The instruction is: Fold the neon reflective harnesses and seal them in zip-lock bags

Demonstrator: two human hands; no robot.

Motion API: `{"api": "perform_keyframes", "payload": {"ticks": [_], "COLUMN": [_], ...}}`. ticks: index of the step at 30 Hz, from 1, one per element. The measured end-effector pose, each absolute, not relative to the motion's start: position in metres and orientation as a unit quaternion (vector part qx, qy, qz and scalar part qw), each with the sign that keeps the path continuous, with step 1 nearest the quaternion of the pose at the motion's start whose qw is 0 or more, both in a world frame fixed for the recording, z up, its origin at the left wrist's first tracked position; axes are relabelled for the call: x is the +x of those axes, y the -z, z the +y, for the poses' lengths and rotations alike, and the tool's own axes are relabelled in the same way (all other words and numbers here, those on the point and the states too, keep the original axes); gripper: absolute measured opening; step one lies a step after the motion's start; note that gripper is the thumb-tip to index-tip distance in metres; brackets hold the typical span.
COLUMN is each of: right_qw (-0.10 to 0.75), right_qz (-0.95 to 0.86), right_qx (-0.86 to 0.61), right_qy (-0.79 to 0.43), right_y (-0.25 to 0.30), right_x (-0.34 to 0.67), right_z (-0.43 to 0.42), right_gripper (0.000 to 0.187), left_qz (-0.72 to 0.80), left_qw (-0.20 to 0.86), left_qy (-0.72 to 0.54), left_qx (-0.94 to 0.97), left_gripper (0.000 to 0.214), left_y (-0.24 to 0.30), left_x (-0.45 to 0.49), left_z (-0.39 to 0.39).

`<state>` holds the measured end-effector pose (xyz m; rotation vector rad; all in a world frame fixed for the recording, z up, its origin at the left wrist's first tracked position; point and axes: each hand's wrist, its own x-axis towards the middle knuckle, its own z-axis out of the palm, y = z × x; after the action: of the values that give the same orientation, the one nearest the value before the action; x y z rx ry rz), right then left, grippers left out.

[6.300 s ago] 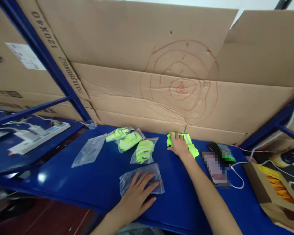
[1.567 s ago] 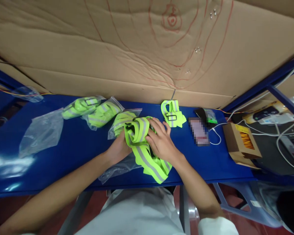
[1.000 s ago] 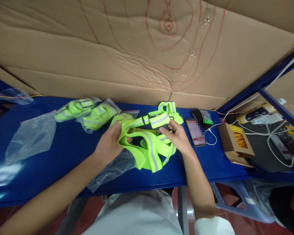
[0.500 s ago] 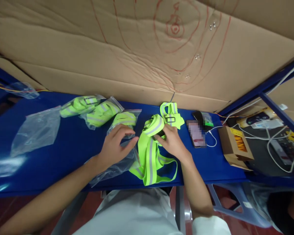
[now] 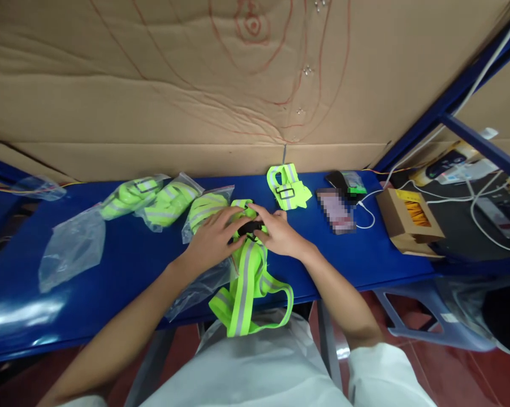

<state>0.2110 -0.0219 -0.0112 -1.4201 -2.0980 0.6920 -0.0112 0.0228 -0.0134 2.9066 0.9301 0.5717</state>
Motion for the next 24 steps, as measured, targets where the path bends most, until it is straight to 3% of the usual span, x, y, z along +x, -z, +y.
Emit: {"api": "perform_keyframes", "payload": {"ticks": [5,14,24], "right_qw": [0.252,0.223,0.245], "right_qz": [-0.785,-0.787,-0.772], "right_qx": [-0.527,-0.547,-0.556], "right_qy": [-0.206,-0.177,-0.187], "right_y": [0.011,0.002,-0.001], "right_x": [0.195,0.193,0.208], "right_z": [-0.029,-0.034,-0.032], "right_gripper": [0.062,0.055,0.043], "left_qz": [0.292,0.279,0.312], "left_qw": [-0.008,0.094,0.106], "left_qy": [-0.175,-0.178,-0.185], "left_qx": [0.940,0.939,0.926], "left_gripper": [0.033,0.013,0.034], "left_y": [0.013,0.017,0.011], "left_x": [-0.009,-0.011,-0.015], "left_z": [0.016,0.022,0.020]}}
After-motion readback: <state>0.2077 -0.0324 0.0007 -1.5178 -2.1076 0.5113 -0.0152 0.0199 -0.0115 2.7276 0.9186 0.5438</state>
